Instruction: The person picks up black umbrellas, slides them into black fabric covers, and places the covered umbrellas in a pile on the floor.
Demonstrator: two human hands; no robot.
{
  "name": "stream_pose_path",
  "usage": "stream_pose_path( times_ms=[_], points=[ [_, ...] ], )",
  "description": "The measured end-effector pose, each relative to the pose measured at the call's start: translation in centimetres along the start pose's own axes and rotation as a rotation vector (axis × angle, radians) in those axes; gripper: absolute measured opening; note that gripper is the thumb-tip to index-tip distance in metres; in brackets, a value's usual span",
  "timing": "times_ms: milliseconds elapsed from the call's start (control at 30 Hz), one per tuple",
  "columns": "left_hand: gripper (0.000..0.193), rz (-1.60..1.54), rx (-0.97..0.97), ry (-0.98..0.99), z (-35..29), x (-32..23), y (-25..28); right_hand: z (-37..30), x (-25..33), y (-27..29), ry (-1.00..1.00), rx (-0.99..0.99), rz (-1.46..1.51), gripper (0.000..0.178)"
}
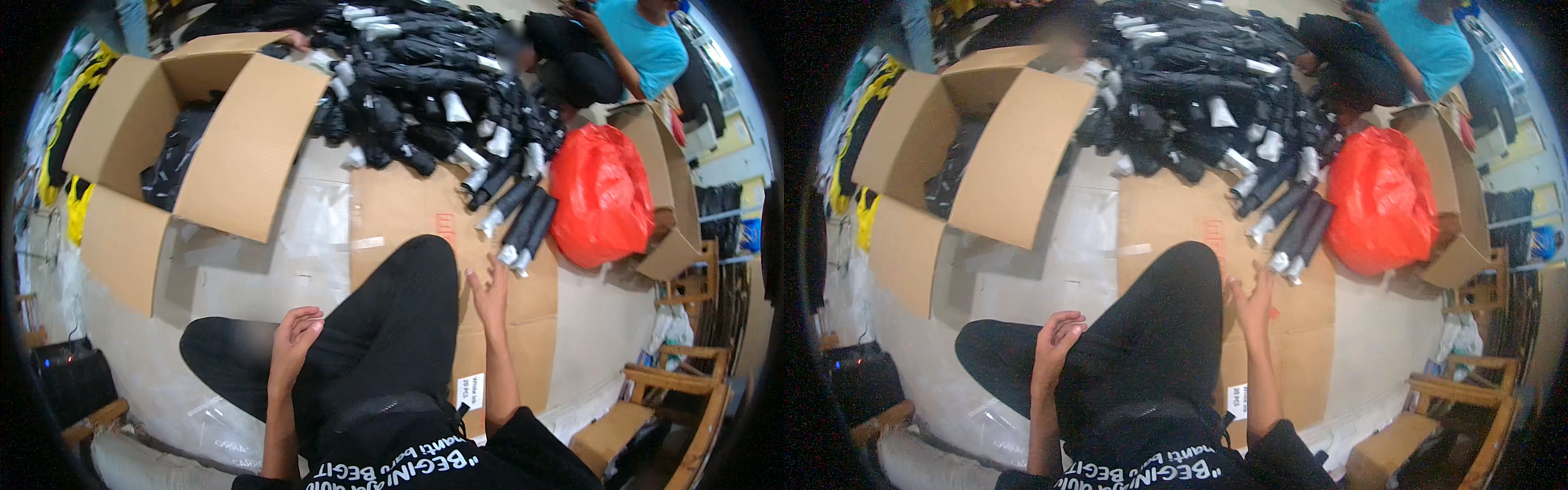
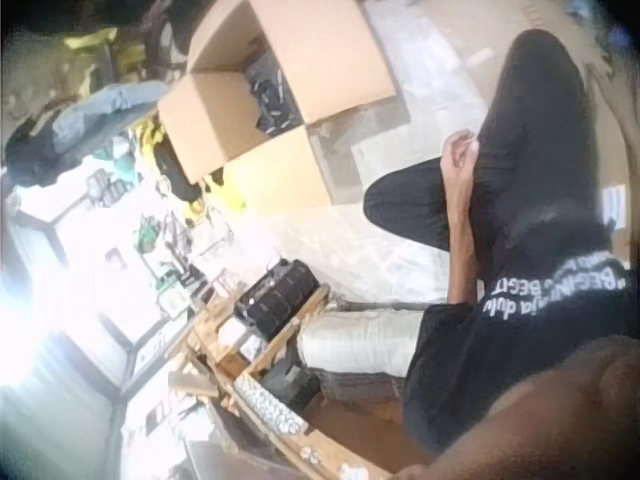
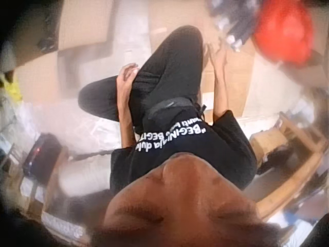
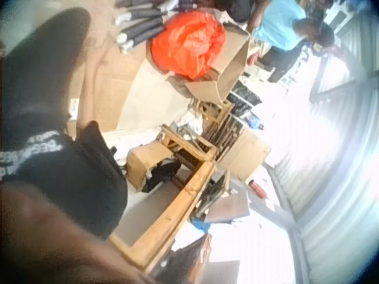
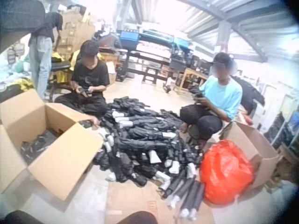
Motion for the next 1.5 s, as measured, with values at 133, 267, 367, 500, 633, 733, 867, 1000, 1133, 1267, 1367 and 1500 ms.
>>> stream_pose_path(
  times_ms=[133,267,367,500,633,733,867,1000,1133,1267,1367,1500],
  points=[
    [0.023,0.15,-0.099,-0.363,3.6,-8.3,2.7,-5.5,6.2,-4.3,0.096,0.0,-0.086,0.056],
    [0.015,0.234,-0.344,-0.802,9.5,-22.0,6.4,-5.5,5.9,-4.3,0.069,-0.035,-0.077,0.055],
    [0.015,0.327,-0.378,-0.882,17.7,-27.5,9.8,-5.5,5.5,-4.6,0.09,-0.029,-0.033,0.054],
    [0.026,1.104,-0.377,-0.773,32.9,-27.1,14.0,-5.4,5.3,-5.2,0.075,-0.034,-0.029,0.054],
    [0.038,1.789,0.04,-0.545,47.3,-19.2,14.2,-5.0,5.9,-4.8,0.069,-0.069,-0.053,0.052],
    [0.044,1.891,0.07,-0.607,53.3,-12.9,22.1,-5.1,5.8,-6.0,0.026,0.026,-0.011,0.051],
    [0.051,1.493,0.091,-0.371,54.0,-12.5,26.5,-4.0,7.1,-6.5,-0.028,0.096,0.013,0.051],
    [0.029,1.401,-0.058,-0.529,45.9,-21.9,13.9,-2.0,7.5,-5.6,-0.004,0.002,0.019,0.046],
    [0.048,0.619,-0.355,-0.8,34.9,-30.0,13.7,3.4,14.6,-10.0,0.373,-0.009,0.054,0.029],
    [0.051,0.363,-0.477,-1.083,18.5,-32.6,8.9,11.7,21.8,-18.6,0.523,-0.082,0.144,0.038],
    [0.048,0.367,-0.494,-1.244,9.1,-28.9,3.6,17.0,23.7,-22.9,0.559,-0.188,-0.215,0.049],
    [0.036,0.487,-0.132,-1.103,3.2,-20.0,-3.7,17.7,23.9,-20.2,0.579,-0.167,-0.294,0.046]
  ],
)
Point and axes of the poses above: each hand's wrist, its own z-axis towards the middle knuckle, its own y-axis out of the back of the hand, x = y × z, the point moved 6 cm from there along z, towards the middle knuckle, and after that the axes turned 14 degrees about -x, right-handed, at the moved point
